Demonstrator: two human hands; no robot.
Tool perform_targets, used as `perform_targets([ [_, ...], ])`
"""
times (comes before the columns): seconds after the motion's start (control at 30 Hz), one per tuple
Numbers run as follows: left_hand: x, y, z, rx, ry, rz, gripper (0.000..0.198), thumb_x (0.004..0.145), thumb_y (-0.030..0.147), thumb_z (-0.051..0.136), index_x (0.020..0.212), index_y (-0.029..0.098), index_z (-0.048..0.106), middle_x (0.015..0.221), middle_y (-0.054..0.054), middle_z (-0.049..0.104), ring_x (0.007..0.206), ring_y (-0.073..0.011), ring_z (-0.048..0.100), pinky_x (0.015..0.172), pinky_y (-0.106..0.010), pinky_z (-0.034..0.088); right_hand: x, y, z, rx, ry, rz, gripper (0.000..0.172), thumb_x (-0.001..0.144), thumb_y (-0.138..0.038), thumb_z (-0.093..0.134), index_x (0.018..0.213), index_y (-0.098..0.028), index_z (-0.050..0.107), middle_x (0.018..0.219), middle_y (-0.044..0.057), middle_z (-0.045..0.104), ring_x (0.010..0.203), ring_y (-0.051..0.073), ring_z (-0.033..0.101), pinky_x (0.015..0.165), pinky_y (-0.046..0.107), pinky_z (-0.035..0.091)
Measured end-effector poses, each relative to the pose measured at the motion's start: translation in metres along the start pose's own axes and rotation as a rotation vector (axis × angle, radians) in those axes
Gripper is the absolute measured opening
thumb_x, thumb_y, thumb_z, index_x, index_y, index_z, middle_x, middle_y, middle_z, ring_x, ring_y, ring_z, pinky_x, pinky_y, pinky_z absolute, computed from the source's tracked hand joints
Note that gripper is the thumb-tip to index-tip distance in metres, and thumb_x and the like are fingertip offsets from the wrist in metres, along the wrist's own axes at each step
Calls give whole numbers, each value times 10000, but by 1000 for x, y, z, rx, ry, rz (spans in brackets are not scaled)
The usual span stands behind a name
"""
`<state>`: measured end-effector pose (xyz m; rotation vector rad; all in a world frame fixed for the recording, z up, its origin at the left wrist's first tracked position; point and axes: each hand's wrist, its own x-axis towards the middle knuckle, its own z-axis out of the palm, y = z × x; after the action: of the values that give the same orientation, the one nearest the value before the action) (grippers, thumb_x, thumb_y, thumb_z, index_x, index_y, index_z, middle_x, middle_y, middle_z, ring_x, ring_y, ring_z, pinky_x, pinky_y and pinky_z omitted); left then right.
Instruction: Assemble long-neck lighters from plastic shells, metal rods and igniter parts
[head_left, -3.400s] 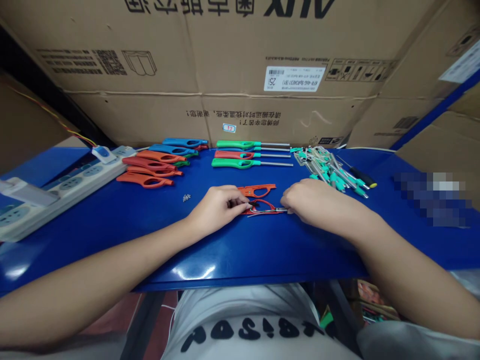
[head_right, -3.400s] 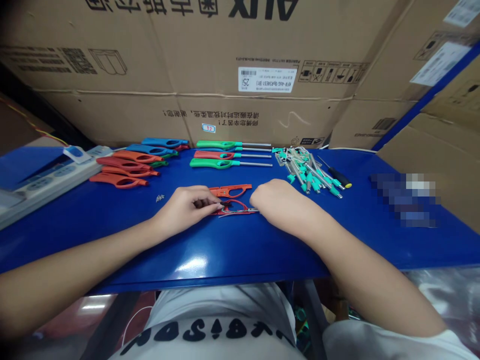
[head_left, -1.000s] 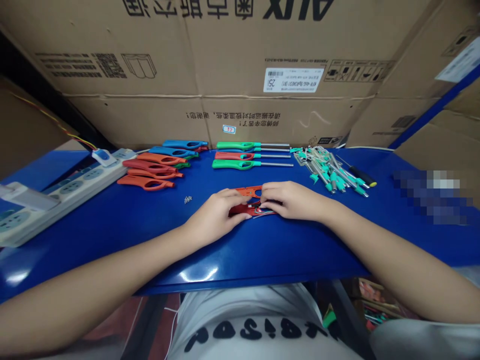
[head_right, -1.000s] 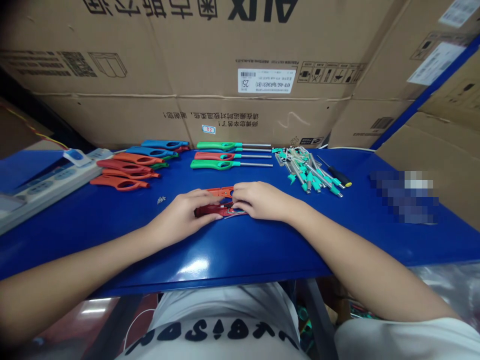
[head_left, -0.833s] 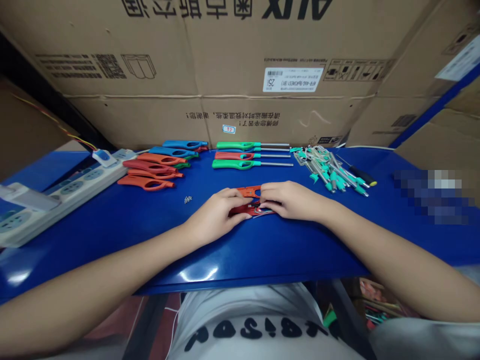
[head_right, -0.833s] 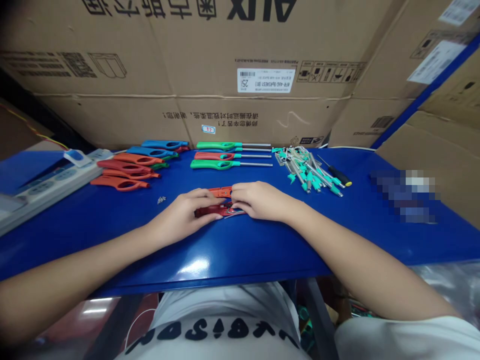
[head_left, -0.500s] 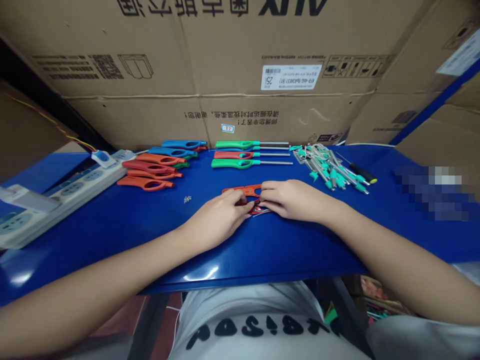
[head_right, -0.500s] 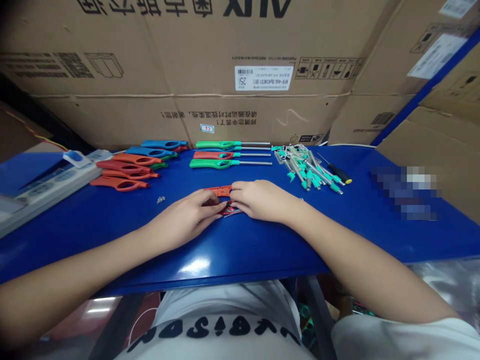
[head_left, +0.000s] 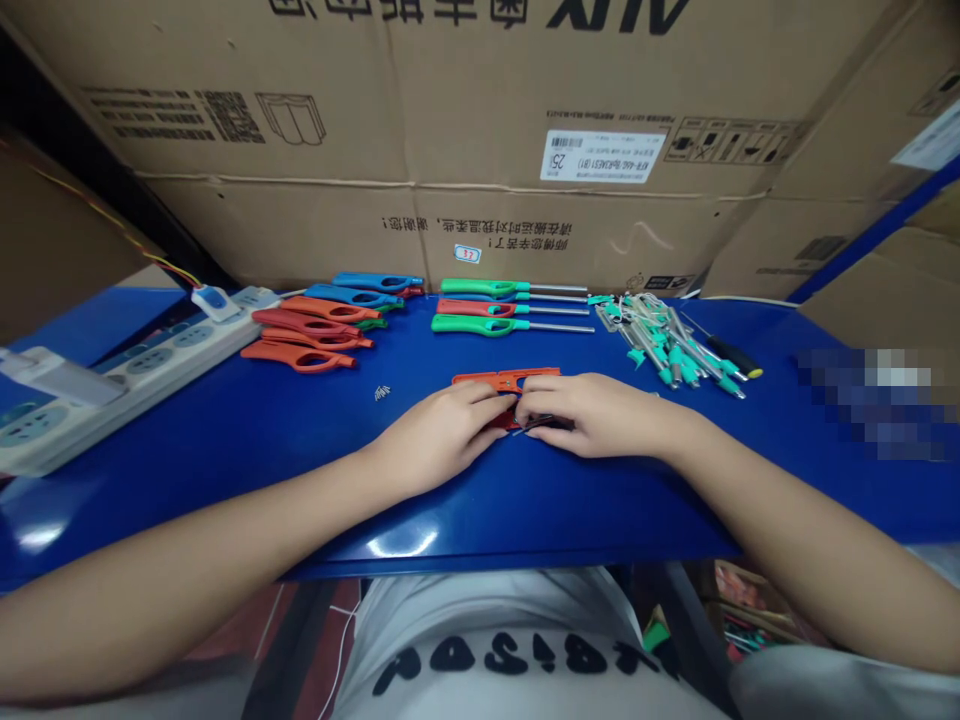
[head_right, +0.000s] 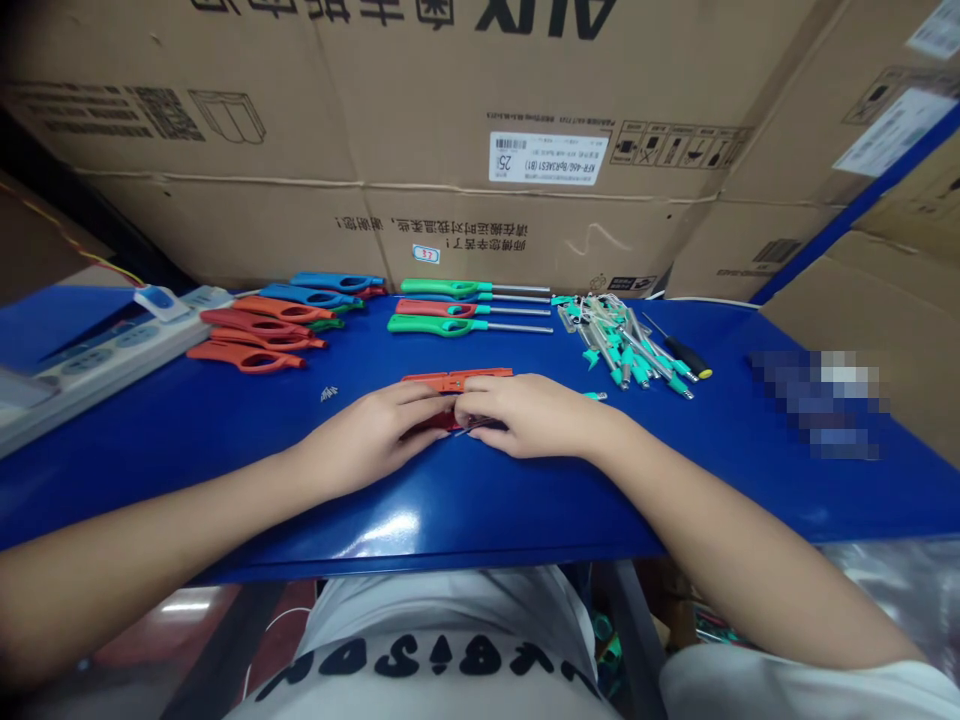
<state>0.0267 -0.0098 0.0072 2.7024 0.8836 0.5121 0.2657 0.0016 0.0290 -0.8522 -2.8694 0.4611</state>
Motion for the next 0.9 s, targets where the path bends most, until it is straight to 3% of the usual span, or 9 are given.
perform_targets([
  [0.23, 0, -2, 0, -48, 19, -5, 318, 966, 176, 596, 1283, 173, 627, 1274, -132, 670, 1258, -268, 587, 1077, -460, 487, -5, -1, -7, -29, -11, 22, 214, 893, -236, 614, 1105, -212, 632, 1158, 61, 649, 904, 195, 628, 716, 287, 439],
  [0.47, 2, -4, 2, -61, 20, 44, 329, 969, 163, 587, 1297, 181, 603, 1282, -110, 674, 1270, -258, 573, 1097, -451, 460, -6, 2, -10, -71, -11, 76, 117, 945, -218, 560, 1007, -203, 658, 1042, 58, 662, 823, 177, 611, 690, 274, 416],
  [0.67, 1, -5, 2, -44, 7, 58, 291, 992, 176, 549, 1272, 191, 624, 1222, -110, 674, 1209, -250, 588, 1067, -435, 465, -7, 9, -12, 74, 33, 85, 138, 967, -203, 520, 992, -191, 655, 999, 62, 687, 859, 182, 617, 745, 281, 425],
  [0.9, -1, -6, 3, -8, -8, 84, 300, 1032, 213, 480, 1257, 228, 678, 1211, -104, 663, 1189, -245, 563, 1042, -422, 478, -6, 22, -14, 301, 15, 194, 116, 885, -194, 583, 996, -175, 607, 786, 2, 643, 626, 118, 530, 586, 224, 389],
])
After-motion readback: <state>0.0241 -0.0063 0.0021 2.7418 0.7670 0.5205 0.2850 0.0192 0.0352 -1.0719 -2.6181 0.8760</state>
